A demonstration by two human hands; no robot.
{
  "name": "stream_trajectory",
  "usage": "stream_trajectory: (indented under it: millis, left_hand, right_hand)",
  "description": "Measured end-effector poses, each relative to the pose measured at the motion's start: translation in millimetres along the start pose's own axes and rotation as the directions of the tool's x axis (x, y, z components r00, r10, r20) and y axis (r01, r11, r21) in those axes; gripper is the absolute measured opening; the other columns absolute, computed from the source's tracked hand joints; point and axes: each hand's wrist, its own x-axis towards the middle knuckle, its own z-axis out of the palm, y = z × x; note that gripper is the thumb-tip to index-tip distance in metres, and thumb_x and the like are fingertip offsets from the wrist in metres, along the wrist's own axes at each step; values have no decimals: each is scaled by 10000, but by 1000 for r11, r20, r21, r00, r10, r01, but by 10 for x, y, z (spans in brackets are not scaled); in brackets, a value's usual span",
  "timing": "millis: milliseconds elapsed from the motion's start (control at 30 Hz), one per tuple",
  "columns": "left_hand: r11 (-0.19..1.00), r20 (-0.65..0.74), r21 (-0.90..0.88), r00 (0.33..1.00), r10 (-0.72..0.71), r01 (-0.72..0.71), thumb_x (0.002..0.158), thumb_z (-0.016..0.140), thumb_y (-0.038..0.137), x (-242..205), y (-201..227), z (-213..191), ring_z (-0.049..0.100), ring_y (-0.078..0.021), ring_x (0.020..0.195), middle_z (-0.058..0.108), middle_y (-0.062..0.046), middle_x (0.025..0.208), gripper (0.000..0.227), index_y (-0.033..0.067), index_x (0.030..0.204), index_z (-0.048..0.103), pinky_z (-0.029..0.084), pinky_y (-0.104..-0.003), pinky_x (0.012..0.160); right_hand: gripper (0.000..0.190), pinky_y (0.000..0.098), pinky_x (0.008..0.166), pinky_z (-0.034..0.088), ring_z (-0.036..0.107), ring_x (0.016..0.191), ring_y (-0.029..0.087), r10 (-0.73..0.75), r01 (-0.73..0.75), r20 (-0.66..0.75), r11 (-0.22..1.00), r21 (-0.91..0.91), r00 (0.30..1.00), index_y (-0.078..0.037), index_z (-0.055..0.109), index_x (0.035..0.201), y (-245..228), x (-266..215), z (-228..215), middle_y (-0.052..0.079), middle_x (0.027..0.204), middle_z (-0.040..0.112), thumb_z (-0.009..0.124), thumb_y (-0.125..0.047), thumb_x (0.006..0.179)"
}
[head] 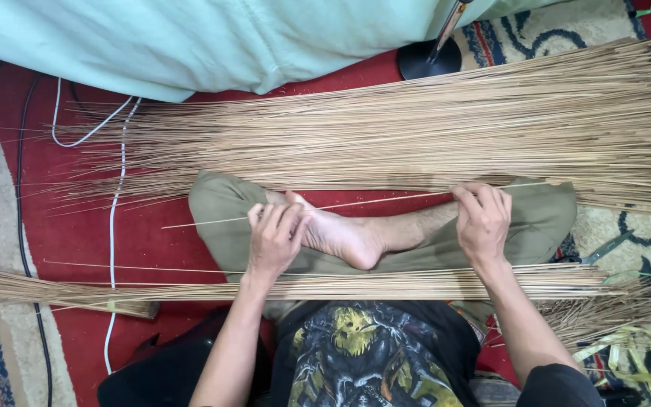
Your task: The person is sitting on the floor and manually sorting through a large pile of thin wooden sticks, selecting specific ones to create a organized bundle.
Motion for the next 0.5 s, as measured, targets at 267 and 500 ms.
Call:
stream_trajectory:
  millis: [267, 500]
  left_hand:
    - [992, -35, -77, 995, 95, -98, 986, 690, 206, -130, 697, 189, 626, -226, 811, 619, -64, 973, 158, 119, 1114, 716, 496, -378, 777]
    - [993, 85, -83, 993, 88, -81, 1030, 618, 181, -362, 615, 28, 584, -233, 776, 588, -43, 932, 113, 143, 1086, 708, 450, -343, 651]
  right_hand:
    - [105, 400, 1003, 423, 683, 932, 210, -32, 11, 125, 987, 162, 992, -196, 761, 1052, -712, -246, -183, 4, 989, 695, 695, -147, 987]
    - [71, 363, 890, 506, 712, 903, 222, -12, -80, 327, 960, 267, 945, -174, 754, 1037, -807, -262, -463, 9, 960, 716, 706, -179, 985]
